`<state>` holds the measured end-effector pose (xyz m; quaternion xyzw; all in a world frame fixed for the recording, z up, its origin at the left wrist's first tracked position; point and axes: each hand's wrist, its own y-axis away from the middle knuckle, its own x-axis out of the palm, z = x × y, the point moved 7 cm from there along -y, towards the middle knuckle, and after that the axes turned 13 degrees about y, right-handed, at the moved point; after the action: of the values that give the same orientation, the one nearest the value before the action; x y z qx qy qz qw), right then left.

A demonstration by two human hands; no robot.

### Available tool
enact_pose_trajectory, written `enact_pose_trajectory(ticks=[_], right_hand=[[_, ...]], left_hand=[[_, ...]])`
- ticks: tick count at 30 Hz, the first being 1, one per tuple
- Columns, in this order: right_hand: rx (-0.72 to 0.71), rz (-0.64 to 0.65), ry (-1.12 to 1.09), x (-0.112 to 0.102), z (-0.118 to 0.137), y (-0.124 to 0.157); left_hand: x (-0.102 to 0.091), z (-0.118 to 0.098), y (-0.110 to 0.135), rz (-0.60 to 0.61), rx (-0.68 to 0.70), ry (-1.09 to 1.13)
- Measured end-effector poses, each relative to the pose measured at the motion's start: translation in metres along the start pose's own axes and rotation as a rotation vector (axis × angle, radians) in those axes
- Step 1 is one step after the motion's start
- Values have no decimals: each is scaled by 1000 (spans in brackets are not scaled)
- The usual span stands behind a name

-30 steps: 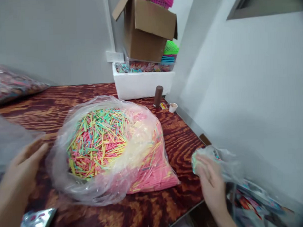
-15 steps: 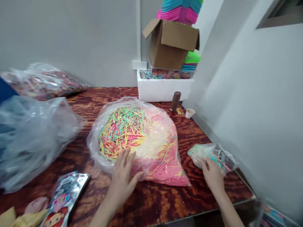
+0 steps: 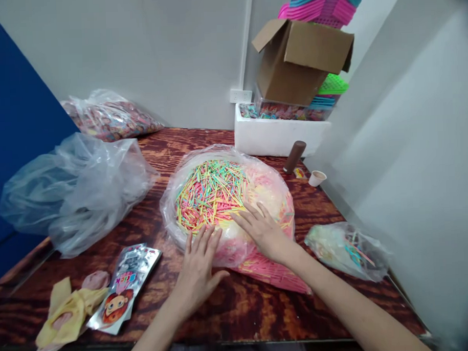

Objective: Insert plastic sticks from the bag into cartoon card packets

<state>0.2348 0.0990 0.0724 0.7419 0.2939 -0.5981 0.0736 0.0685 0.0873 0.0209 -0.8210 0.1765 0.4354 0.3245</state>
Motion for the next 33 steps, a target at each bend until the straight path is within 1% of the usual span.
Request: enact_pose_trajectory(ticks=[2, 4, 7, 9, 11, 13, 15, 17, 21, 26, 28, 31, 33], right_hand=[[-12, 56, 25, 9, -6, -2], [-9, 111, 17, 13, -12, 2], [-10, 183, -58, 10, -14, 15], [0, 211, -119, 6, -12, 27], [39, 206, -182, 2, -12, 41], [75, 172, -238, -3, -12, 55], [79, 149, -263, -3, -11, 65], [64, 149, -248, 1, -10, 69], [42, 127, -179, 11, -8, 60], [66, 98, -77, 15, -12, 42], [57, 81, -71, 13, -12, 39], [35, 49, -122, 7, -9, 42], [16, 68, -174, 8, -6, 47]], left_hand=[[-5, 13, 3, 20, -14, -40], [-9, 27, 3, 46, -20, -67], [-13, 42, -2, 86, -6, -93], [-15, 45, -7, 89, 11, -111], [-17, 42, -9, 75, 28, -120], [-17, 36, -8, 66, 44, -117], [-16, 30, -4, 63, 58, -115], [-17, 26, 1, 48, 68, -118], [-24, 26, 10, 4, 96, -118], [-30, 29, 13, 22, 95, -102], [-29, 28, 14, 34, 80, -73], [-23, 23, 14, 58, 51, -13], [-18, 19, 15, 77, 42, 24]])
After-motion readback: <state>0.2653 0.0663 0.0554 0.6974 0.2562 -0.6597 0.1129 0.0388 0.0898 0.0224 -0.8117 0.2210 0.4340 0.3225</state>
